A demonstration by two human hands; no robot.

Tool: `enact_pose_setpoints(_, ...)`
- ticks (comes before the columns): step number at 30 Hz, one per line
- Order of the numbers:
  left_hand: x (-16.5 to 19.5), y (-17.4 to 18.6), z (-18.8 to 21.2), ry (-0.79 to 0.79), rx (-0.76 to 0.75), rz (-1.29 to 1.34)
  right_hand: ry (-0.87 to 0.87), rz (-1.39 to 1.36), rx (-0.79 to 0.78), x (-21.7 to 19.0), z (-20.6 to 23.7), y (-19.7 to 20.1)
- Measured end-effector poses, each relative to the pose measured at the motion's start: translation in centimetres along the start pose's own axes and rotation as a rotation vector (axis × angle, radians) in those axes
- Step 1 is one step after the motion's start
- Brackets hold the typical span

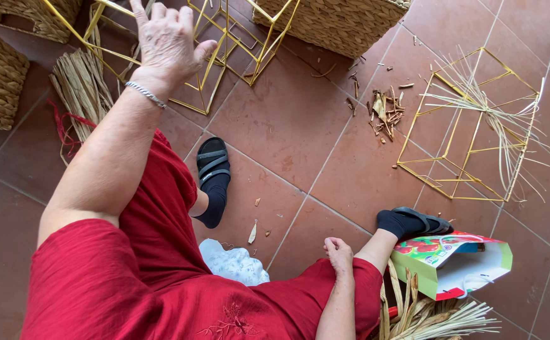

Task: The person sits on the floor weaving thin palm leaf strips onto a yellow bamboo frame, twisting and tying strips around the frame bars and pulling them tight. They select strips from a pile, bend them, and attach them across the frame to build up a woven lattice.

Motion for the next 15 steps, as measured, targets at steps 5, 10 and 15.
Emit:
enact_pose_setpoints(5,-1.7,-3.1,1.0,0.047,-0.157,0.044,0.059,0.015,-0.017,0.0,2.2,-0.6)
enact_pose_setpoints(10,-4.3,-0.1,3.5,-0.002,0.060,-0.215,0.138,0.094,-0.006,1.5,4.1,-0.8)
enact_pose_setpoints(15,-4.7,6.4,7.7,0.032,0.122,-0.190,0.174,0.093,-0.020,3.3,5.9,-1.4)
Point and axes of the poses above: each hand's wrist, its own z-axis away from the middle knuckle, its own y-axis out of the back of the hand, x = y × z, the point moved 1 cm from there along -z, towards the middle knuckle, and after that the axes turned 5 degrees about -x, right-handed, at the moved point
